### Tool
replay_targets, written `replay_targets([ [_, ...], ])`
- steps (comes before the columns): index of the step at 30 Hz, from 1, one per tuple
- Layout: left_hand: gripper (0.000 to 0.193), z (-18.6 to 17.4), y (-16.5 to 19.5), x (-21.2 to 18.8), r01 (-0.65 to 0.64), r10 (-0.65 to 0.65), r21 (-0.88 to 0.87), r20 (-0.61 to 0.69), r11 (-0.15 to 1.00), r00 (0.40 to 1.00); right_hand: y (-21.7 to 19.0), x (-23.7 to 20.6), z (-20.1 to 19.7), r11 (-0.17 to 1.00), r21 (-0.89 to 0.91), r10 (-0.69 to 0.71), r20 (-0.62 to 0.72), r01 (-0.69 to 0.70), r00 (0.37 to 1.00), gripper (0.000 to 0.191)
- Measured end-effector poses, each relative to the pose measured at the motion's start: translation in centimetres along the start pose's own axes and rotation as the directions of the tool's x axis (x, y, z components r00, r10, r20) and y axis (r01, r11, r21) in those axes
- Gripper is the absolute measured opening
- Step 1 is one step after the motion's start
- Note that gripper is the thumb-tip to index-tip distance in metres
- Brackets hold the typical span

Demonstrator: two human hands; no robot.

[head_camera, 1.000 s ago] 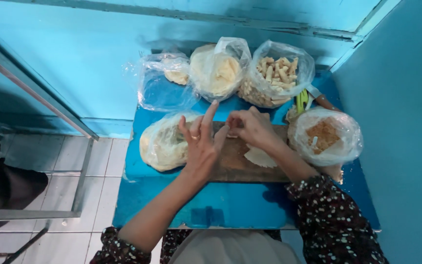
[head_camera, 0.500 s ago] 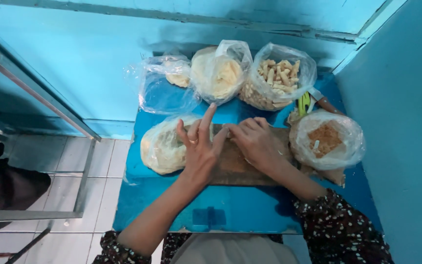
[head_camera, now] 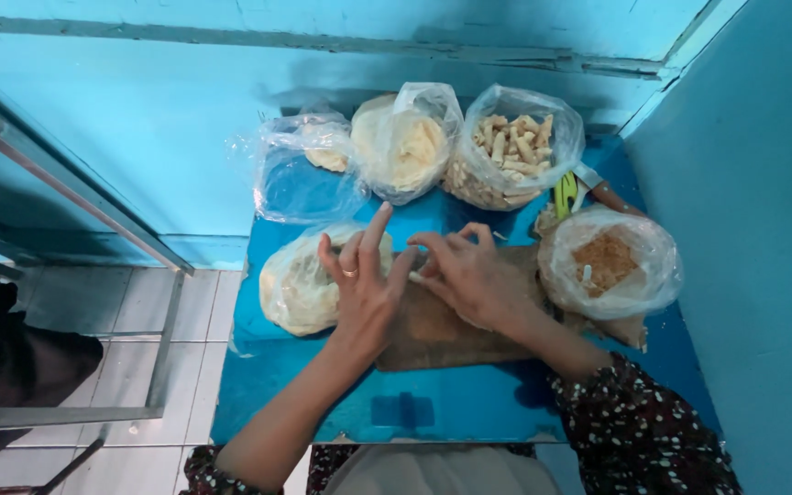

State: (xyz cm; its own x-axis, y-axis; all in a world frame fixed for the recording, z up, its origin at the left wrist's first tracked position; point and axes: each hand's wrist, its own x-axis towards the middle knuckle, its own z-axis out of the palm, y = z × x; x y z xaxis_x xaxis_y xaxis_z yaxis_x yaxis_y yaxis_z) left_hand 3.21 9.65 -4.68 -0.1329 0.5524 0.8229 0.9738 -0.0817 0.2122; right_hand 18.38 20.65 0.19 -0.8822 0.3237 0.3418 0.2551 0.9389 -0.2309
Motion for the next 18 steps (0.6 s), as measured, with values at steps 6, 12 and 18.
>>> replay_targets([
  [6,0.022,-1.0,0.7,0.4,0.056,-0.055,-0.107,0.016,0.993,0.998,-0.3,-1.4,-0.9,0.966,0.222,0.058,0.304,-0.130,0.951,0.056],
  [12,0.031,-5.8,4.3,-4.0,0.023,0.020,-0.225,0.187,0.974,0.982,1.1,-2.0,-3.1,0.603,0.624,0.217,0.472,-0.498,0.854,0.065],
  [18,0.075,-6.1,5.9,-9.2,0.134,0.048,-0.295,0.537,0.946,0.842,-2.1,-3.6,-0.7,0.970,0.239,0.023,0.120,-0.051,0.992,0.051],
])
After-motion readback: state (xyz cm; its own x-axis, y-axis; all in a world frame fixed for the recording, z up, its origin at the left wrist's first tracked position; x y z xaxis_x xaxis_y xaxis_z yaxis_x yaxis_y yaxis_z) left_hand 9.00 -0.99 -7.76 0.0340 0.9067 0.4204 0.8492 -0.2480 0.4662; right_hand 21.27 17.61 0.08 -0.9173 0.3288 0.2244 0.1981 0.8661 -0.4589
